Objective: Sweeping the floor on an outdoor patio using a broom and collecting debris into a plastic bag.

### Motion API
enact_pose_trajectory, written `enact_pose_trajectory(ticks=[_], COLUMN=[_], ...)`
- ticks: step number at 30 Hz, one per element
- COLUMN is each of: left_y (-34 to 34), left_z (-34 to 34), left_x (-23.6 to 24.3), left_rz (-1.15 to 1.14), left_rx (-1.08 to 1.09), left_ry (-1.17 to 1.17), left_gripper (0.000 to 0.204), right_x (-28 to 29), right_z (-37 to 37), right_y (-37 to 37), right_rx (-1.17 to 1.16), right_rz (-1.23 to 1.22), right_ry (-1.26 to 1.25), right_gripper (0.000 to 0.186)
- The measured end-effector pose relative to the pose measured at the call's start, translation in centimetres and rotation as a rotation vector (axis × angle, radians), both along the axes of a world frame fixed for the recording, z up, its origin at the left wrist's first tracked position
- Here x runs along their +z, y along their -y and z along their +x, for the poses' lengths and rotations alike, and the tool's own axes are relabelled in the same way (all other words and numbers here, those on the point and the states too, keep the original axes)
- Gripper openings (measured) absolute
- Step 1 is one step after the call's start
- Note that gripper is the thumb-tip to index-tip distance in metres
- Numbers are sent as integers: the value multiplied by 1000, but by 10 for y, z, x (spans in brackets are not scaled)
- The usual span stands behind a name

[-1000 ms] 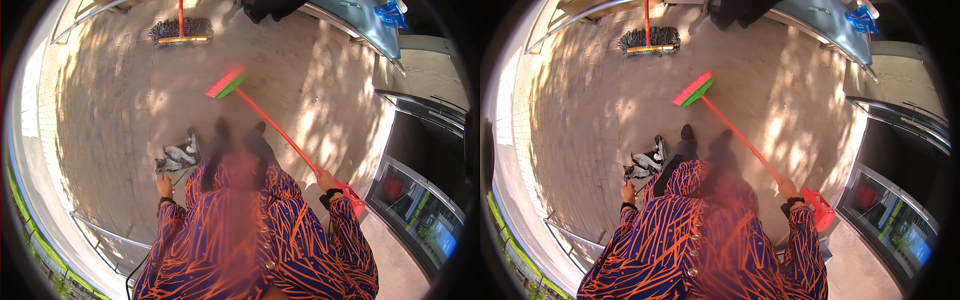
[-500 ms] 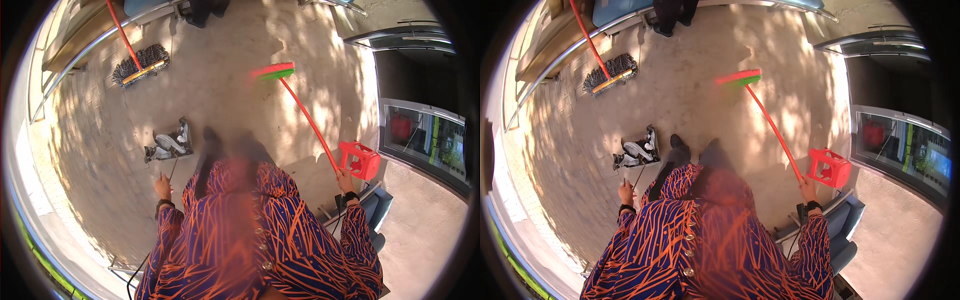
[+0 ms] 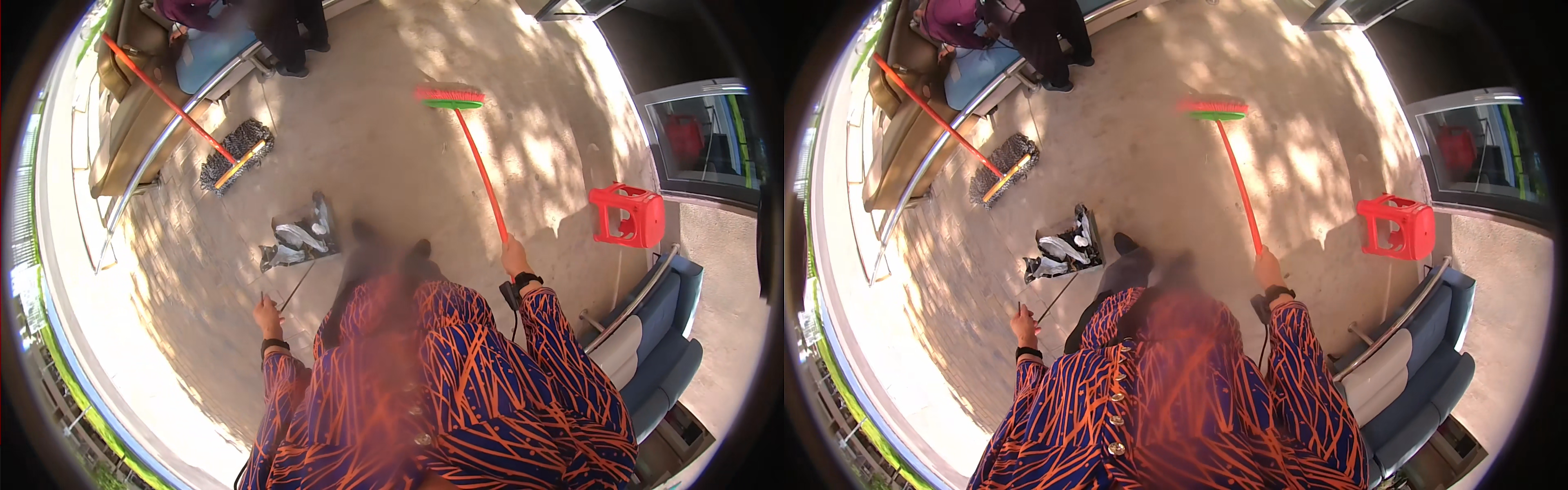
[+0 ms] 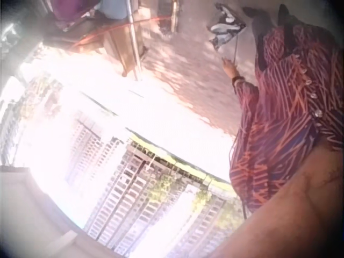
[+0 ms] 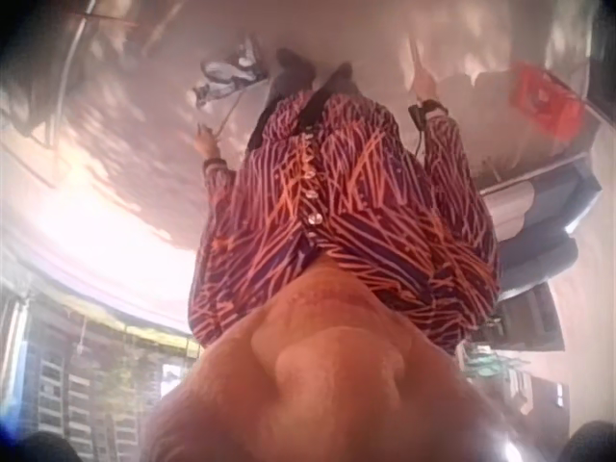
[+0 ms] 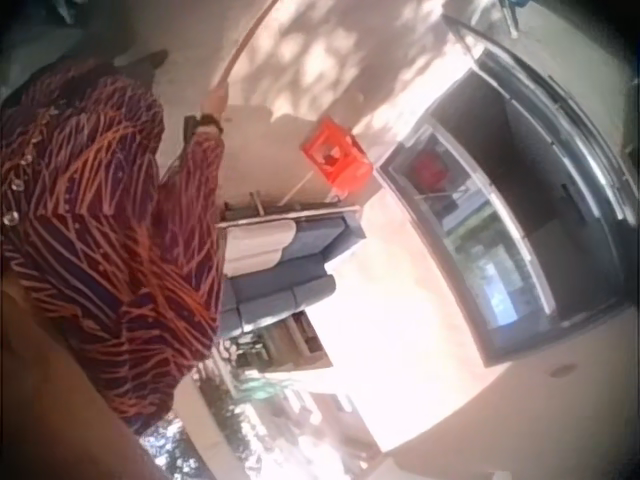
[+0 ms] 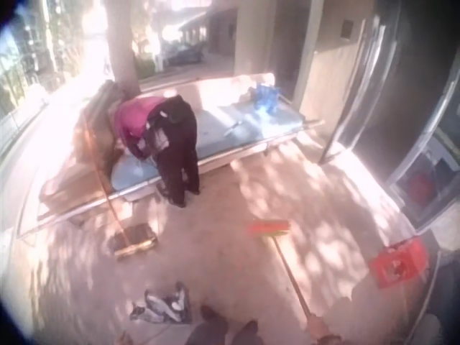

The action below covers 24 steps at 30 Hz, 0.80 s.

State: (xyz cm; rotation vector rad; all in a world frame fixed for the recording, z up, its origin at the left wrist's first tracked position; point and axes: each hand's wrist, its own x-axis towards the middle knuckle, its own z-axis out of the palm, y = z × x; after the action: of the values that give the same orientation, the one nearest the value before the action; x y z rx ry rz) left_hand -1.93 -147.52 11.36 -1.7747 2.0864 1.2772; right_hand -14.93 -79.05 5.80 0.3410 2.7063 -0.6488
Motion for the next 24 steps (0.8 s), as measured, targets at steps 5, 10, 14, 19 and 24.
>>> enact_pose_trajectory(ticks=[5,10,14,19,24], left_y=[-32,-47,-77,-84,-92], left_z=[25,67,83,113,118], left_x=[-3,-16,-11,9,32], left_rz=[-3,-12,-35,-66,-69], left_rx=[0,10,12,-257,-469], left_ry=[3,65,126,137,379], left_gripper=[40,39,38,36,34], right_x=[45,159,172,116,32], right_z=[210,285,305,209,106], right_y=[-32,-34,-48,-86,-148], right_rx=[-80,-600,-776,-828,-799], right_rz=[-83,-539,-632,-634,-545], right_ry=[128,434,333,247,-26], right_gripper=[35,38,34,41,34])
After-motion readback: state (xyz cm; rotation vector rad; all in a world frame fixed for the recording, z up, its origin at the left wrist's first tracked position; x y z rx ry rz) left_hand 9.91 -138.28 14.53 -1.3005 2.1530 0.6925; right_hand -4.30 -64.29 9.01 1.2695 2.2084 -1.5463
